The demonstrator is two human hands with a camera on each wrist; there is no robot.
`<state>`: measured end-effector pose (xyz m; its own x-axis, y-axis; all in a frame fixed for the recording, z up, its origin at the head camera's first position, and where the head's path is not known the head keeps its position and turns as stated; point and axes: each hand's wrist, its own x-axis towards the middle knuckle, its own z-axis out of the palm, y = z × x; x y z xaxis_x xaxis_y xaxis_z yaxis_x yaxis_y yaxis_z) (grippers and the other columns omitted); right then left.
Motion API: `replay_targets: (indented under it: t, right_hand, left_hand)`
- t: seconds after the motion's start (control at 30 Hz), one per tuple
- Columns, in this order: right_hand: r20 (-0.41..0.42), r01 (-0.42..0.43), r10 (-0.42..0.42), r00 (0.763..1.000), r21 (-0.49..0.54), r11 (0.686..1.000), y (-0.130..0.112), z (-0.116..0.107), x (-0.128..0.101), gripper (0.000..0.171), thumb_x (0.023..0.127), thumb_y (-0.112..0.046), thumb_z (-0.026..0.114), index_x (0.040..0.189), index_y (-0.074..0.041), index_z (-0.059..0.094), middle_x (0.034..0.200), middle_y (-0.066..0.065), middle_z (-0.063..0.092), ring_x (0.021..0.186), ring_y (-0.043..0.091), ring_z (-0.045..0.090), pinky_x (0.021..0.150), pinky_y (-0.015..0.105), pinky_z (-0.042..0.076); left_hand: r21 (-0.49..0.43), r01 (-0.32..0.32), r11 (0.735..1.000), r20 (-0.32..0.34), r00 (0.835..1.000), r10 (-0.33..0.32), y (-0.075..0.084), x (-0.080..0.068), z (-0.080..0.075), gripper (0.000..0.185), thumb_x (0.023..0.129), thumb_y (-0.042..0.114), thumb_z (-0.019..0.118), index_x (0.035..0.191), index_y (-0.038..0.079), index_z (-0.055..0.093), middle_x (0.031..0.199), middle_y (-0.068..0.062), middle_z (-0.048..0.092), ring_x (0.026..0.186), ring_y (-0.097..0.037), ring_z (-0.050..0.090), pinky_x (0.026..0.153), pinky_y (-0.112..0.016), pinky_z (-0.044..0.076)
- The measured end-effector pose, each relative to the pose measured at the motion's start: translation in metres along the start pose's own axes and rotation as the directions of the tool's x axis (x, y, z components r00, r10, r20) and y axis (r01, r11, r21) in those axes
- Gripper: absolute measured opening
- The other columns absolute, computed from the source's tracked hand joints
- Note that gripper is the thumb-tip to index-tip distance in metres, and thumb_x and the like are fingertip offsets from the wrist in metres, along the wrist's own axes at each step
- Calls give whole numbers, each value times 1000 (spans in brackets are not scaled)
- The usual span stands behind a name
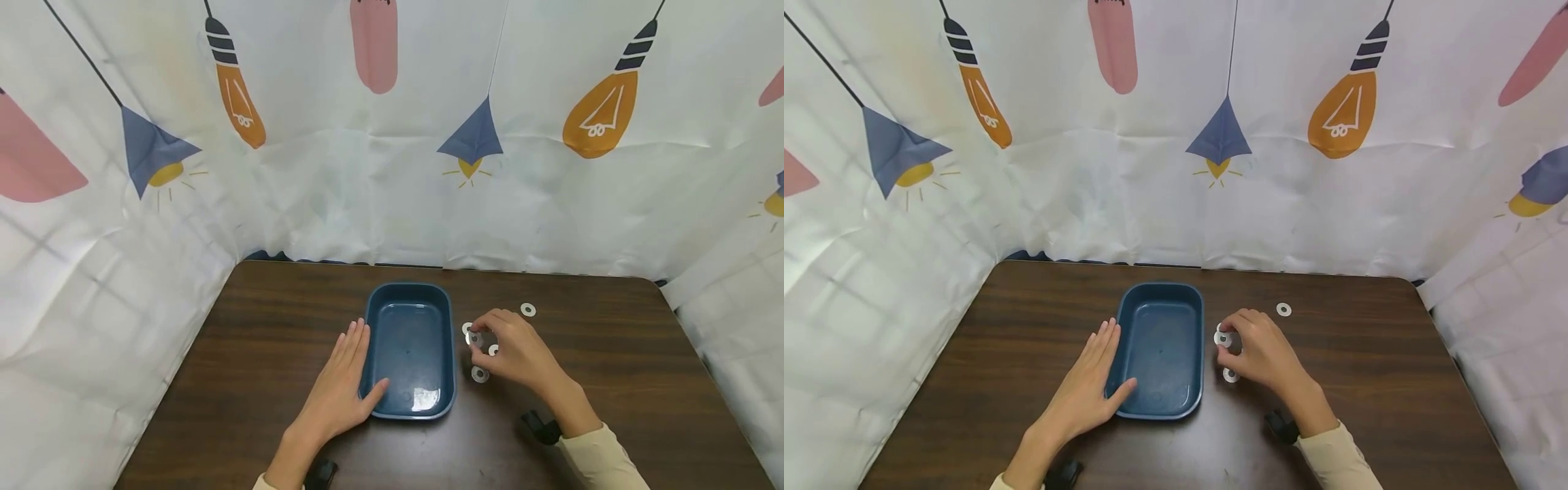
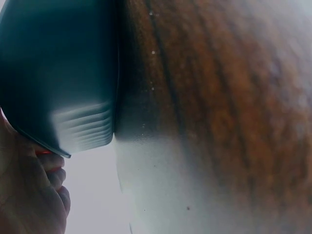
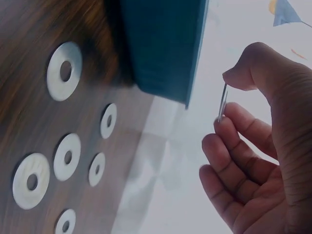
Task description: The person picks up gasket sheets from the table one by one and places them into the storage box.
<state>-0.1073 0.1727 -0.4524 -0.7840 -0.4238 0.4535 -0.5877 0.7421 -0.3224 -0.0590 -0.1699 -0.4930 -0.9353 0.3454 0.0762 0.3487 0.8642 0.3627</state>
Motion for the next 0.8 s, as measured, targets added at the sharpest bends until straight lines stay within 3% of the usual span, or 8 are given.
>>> replay_targets:
  t: [0.27, 0.4, 0.67, 0.8]
  right_hand:
    - [43, 12, -13, 999, 30, 999, -13, 3, 9, 22, 78, -19, 86, 96, -14, 75, 93, -5, 74, 87, 13, 68, 79, 35, 61]
    - [64, 26, -29, 998, 45, 999, -19, 7, 13, 21, 79, -20, 85, 97, -14, 75, 94, -5, 74, 88, 13, 69, 81, 35, 62]
    - [76, 51, -55, 996, 42, 998, -28, 13, 22, 21, 81, -21, 86, 98, -15, 76, 95, -5, 73, 87, 13, 66, 79, 33, 61]
    - [99, 49, -52, 994, 34, 998, -32, 14, 25, 21, 81, -23, 85, 98, -15, 77, 95, -6, 73, 86, 10, 64, 80, 33, 61]
  left_hand:
    - [5, 0, 1000, -29, 1000, 0, -3, -2, -1, 98, 99, 54, 64, 171, 8, 15, 181, -7, 11, 169, -21, 8, 135, -24, -8]
    - [3, 1, 1000, -22, 1000, -1, -4, -3, 0, 98, 100, 55, 63, 171, 8, 15, 181, -7, 10, 169, -21, 7, 133, -20, -13]
    - [19, -2, 1000, -22, 1000, 3, -4, -2, 2, 98, 99, 55, 64, 171, 9, 14, 181, -6, 10, 169, -20, 8, 138, -44, 16]
    - [14, 1, 1000, -2, 1000, -1, -3, -1, 2, 98, 100, 56, 62, 171, 10, 11, 181, -6, 8, 169, -19, 5, 136, -51, 21]
